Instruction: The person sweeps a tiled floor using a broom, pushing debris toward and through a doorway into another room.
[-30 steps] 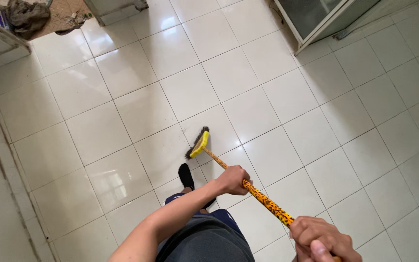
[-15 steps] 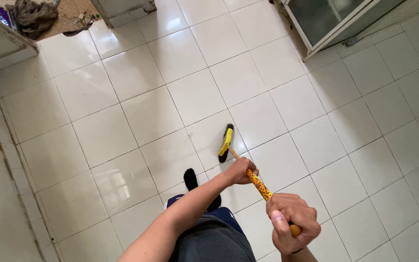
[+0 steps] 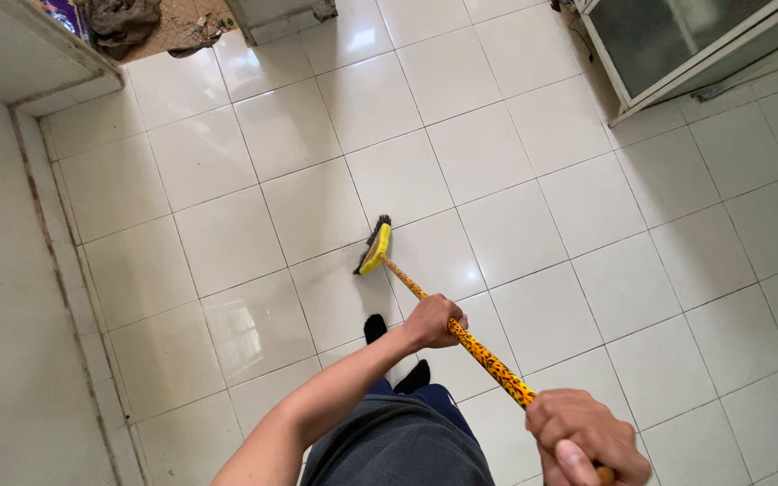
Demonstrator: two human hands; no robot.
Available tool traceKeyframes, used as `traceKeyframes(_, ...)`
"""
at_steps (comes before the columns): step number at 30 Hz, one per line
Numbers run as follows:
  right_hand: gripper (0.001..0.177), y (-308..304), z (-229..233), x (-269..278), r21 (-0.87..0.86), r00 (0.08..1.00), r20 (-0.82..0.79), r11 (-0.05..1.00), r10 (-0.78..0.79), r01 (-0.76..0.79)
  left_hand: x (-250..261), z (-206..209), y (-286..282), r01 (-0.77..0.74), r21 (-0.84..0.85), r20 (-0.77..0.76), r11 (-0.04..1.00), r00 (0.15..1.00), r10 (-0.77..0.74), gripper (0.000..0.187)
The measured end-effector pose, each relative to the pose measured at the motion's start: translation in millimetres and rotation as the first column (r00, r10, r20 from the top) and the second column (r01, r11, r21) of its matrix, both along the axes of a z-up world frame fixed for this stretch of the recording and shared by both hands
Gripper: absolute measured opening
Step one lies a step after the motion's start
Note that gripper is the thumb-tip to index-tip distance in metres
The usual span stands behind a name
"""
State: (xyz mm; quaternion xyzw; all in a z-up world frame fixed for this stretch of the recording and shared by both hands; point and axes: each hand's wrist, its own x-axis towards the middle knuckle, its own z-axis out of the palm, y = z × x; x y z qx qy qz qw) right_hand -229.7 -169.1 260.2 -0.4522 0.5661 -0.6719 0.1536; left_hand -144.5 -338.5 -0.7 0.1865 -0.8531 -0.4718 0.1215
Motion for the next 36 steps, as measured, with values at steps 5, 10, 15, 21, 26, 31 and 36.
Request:
traceKeyframes(5, 0.030, 45, 22, -36, 0.354, 0.968, -0.114, 0.920, 0.222, -0.170, -14, 20, 24, 0.078, 0.028, -0.019, 0.997, 0.997, -0.078, 0.020)
traceKeyframes(10, 0.028, 27, 35, -25, 0.397, 0.961, -0.058, 0.890, 0.270, -0.225, -29, 20, 52, 0.091, 0.131, -0.009, 0.987, 0.996, -0.091, 0.018)
traceKeyframes(15, 0.031, -11, 33, 18, 0.279, 0.995, -0.083, 0.958, -0.050, 0.071, -12, 1, 49, 0.140, 0.154, 0.000, 0.978, 0.990, -0.142, 0.021)
traceKeyframes(21, 0.031, -44, 7, 50, 0.033, 0.996, 0.076, 0.999, -0.037, 0.035, 38, -29, 7, 0.051, 0.060, 0.003, 0.997, 0.999, -0.051, 0.015)
traceKeyframes(26, 0.026, -51, -6, 65, -0.034, 0.994, 0.112, 0.999, 0.001, 0.003, 64, -31, -23, 0.046, 0.032, 0.114, 0.998, 0.992, -0.049, 0.021)
traceKeyframes(31, 0.024, -26, -10, 56, 0.024, 0.982, 0.170, 0.996, -0.085, 0.082, 52, -8, -32, 0.060, 0.008, 0.128, 0.998, 0.990, -0.061, 0.019)
traceKeyframes(36, 0.027, 12, -2, 13, 0.151, 0.997, 0.041, 0.987, -0.060, 0.053, 19, 13, -13, 0.113, 0.039, 0.038, 0.993, 0.993, -0.114, 0.012)
